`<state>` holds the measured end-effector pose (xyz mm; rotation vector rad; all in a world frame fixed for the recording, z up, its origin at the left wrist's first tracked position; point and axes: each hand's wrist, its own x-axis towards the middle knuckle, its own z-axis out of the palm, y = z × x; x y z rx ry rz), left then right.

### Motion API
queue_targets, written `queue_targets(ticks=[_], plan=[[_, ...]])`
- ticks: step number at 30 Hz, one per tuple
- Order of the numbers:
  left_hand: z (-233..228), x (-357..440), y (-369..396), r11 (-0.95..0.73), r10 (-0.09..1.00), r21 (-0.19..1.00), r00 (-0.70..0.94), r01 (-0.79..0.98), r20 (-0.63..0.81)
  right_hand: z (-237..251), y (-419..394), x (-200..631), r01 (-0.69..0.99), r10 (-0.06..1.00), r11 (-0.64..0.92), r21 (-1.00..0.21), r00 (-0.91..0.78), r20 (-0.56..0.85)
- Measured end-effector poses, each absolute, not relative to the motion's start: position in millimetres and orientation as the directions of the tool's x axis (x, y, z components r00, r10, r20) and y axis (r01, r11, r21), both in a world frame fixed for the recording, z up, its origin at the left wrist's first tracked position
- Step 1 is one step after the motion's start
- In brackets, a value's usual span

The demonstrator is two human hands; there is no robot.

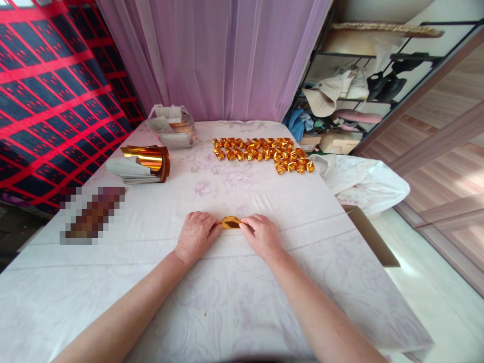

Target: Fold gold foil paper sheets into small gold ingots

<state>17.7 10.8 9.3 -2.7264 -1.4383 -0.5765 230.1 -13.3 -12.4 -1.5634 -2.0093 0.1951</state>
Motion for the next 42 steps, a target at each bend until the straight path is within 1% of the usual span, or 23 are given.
queue_targets(ticks=[4,11,15,22,31,34,37,42], plan=[[9,20,13,-0.566,0.796,0.132,0.497,0.814,0.346,-12,-12,228,0.857,0.938,0.262,-0.444,-0.118,0.326],[9,24,14,-0.522,0.830,0.117,0.472,0.845,0.296,-11,-13,227,0.864,0.947,0.243,-0.441,-0.112,0.301],[8,26,14,-0.507,0.840,0.138,0.453,0.851,0.299,-11,-14,226,0.859,0.952,0.225,-0.459,-0.093,0.292],[13,29,14,-0.441,0.891,0.168,0.407,0.882,0.202,-11,-16,226,0.880,0.943,0.230,-0.416,-0.096,0.318],[10,28,11,-0.422,0.902,0.209,0.386,0.882,0.194,-8,-18,227,0.876,0.943,0.267,-0.401,-0.151,0.298],[8,28,11,-0.455,0.887,0.238,0.412,0.858,0.208,-9,-19,228,0.889,0.940,0.282,-0.361,-0.181,0.289],[5,27,10,-0.508,0.857,0.263,0.448,0.821,0.255,-9,-20,228,0.909,0.933,0.295,-0.295,-0.207,0.294],[3,26,9,-0.538,0.831,0.239,0.462,0.808,0.309,-8,-23,226,0.925,0.927,0.297,-0.238,-0.220,0.304]])
